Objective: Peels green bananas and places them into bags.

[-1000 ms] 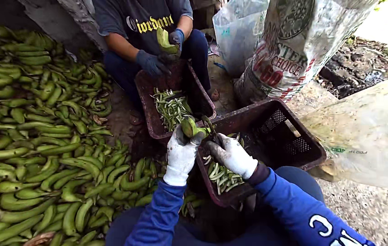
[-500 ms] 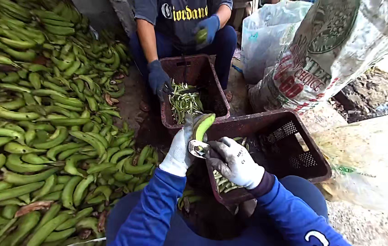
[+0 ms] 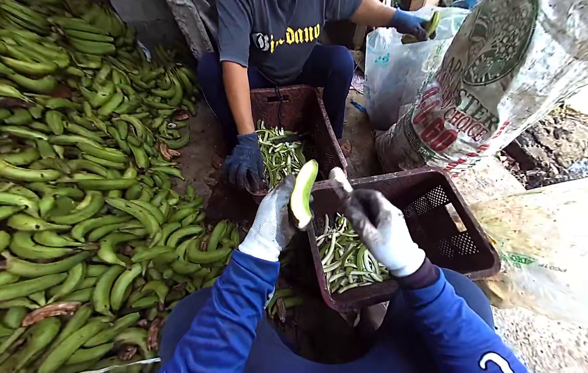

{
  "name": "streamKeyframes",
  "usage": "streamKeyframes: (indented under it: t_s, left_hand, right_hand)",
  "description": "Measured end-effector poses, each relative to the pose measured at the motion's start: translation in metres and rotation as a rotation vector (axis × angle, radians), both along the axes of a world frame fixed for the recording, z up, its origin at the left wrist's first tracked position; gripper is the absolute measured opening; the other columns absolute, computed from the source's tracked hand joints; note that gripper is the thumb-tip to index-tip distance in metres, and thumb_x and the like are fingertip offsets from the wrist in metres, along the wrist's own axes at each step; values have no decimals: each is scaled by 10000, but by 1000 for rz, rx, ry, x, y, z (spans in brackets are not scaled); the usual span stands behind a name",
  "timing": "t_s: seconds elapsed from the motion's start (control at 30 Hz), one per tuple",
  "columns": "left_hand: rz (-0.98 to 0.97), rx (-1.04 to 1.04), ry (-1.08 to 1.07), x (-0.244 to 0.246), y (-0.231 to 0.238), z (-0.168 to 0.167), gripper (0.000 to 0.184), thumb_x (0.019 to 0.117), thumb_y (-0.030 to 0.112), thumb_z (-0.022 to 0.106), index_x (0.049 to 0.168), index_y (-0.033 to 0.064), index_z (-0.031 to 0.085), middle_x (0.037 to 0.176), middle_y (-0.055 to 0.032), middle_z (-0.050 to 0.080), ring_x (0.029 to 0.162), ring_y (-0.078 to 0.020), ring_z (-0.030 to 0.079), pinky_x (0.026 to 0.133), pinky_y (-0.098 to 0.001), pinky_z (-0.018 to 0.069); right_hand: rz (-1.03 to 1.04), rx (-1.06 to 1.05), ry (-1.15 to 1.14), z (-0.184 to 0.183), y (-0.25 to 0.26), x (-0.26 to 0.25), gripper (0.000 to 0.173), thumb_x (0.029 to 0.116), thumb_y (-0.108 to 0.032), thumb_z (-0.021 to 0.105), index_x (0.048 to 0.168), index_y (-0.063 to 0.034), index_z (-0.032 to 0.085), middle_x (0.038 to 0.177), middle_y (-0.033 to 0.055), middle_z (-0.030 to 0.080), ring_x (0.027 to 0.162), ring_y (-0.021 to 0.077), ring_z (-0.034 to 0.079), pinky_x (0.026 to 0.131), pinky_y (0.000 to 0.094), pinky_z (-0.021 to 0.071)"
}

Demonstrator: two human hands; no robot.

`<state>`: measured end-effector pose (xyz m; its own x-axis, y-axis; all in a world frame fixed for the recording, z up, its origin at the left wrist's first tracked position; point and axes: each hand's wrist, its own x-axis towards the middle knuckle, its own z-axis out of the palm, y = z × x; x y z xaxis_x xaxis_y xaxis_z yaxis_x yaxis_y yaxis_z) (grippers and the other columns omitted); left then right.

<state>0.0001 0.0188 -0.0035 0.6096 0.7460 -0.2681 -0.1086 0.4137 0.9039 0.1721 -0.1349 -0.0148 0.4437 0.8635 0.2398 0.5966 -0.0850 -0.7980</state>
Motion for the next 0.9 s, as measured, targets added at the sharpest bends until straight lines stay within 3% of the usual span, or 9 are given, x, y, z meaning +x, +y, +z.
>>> streamKeyframes:
  t_s: [0.07, 0.17, 0.23, 0.37, 0.47, 0.63, 0.77, 0.83, 0.9]
  left_hand:
    - [45, 71, -2, 1, -3, -3, 417, 1075, 494, 411, 1242, 193, 646, 917, -37, 680, 684, -131, 632, 584, -314, 556]
    - [12, 174, 12, 2, -12, -4, 361, 1095, 376, 386, 1273, 176, 628, 912, -25, 664, 706, -106, 618, 616, -289, 548]
    - [-31, 191, 73, 5, -16, -3, 319, 1089, 321, 413, 1249, 154, 633, 914, -26, 670, 722, -109, 631, 627, -291, 563]
    - [-115, 19, 99, 14, -20, -2, 462, 1089, 508, 370, 1223, 162, 645, 858, -62, 658, 645, -145, 608, 545, -289, 530]
    - [-148, -33, 74, 14, -20, -3, 487, 1056, 526, 464, 1320, 143, 607, 883, -115, 677, 656, -187, 640, 573, -320, 566]
    - [64, 75, 40, 17, -11, -10, 461, 1076, 488, 448, 1438, 215, 536, 994, -89, 693, 697, -185, 661, 588, -334, 582]
    - [150, 111, 25, 16, -8, -16, 440, 1077, 495, 437, 1448, 278, 529, 1025, -52, 692, 760, -150, 646, 651, -345, 567]
    - [63, 163, 48, 14, -12, -12, 399, 1089, 404, 449, 1458, 274, 523, 1000, -43, 686, 732, -129, 633, 638, -319, 563]
    - [-134, 267, 124, 12, -20, -4, 399, 1082, 391, 481, 1451, 255, 549, 1058, -56, 702, 807, -154, 665, 702, -357, 589]
  right_hand:
    - [150, -17, -51, -6, 1, -19, 402, 986, -456, 642, 1264, -168, 686, 1068, 3, 703, 921, 111, 680, 818, 398, 607]
    - [184, -43, -155, -18, 10, -30, 434, 986, -514, 608, 1255, -194, 721, 1078, 25, 699, 966, 151, 669, 839, 417, 581]
    - [46, 1, -225, -24, 19, -20, 413, 970, -477, 649, 1253, -186, 730, 1090, 67, 697, 982, 220, 674, 841, 476, 584]
    - [-303, -92, -81, -12, 30, 27, 428, 1028, -467, 580, 1343, -195, 675, 1221, 137, 663, 1071, 315, 662, 883, 594, 549]
    - [-372, -111, -5, -2, 18, 46, 468, 1032, -509, 555, 1366, -194, 647, 1246, 96, 685, 1108, 261, 672, 956, 563, 538]
    - [-134, -10, 10, -4, 5, 1, 344, 952, -379, 693, 1223, -169, 667, 994, 11, 713, 840, 136, 693, 755, 452, 607]
    - [157, -38, 25, -19, 9, -26, 313, 951, -374, 680, 1187, -170, 712, 1100, -8, 702, 967, 94, 677, 862, 375, 598]
    - [138, -43, 2, -25, 13, -27, 328, 970, -365, 652, 1213, -154, 717, 1142, 14, 701, 1013, 112, 677, 901, 389, 589]
    - [-28, -33, 1, -22, 17, -12, 313, 1002, -326, 618, 1237, -143, 713, 1151, 48, 712, 1030, 169, 691, 912, 466, 587]
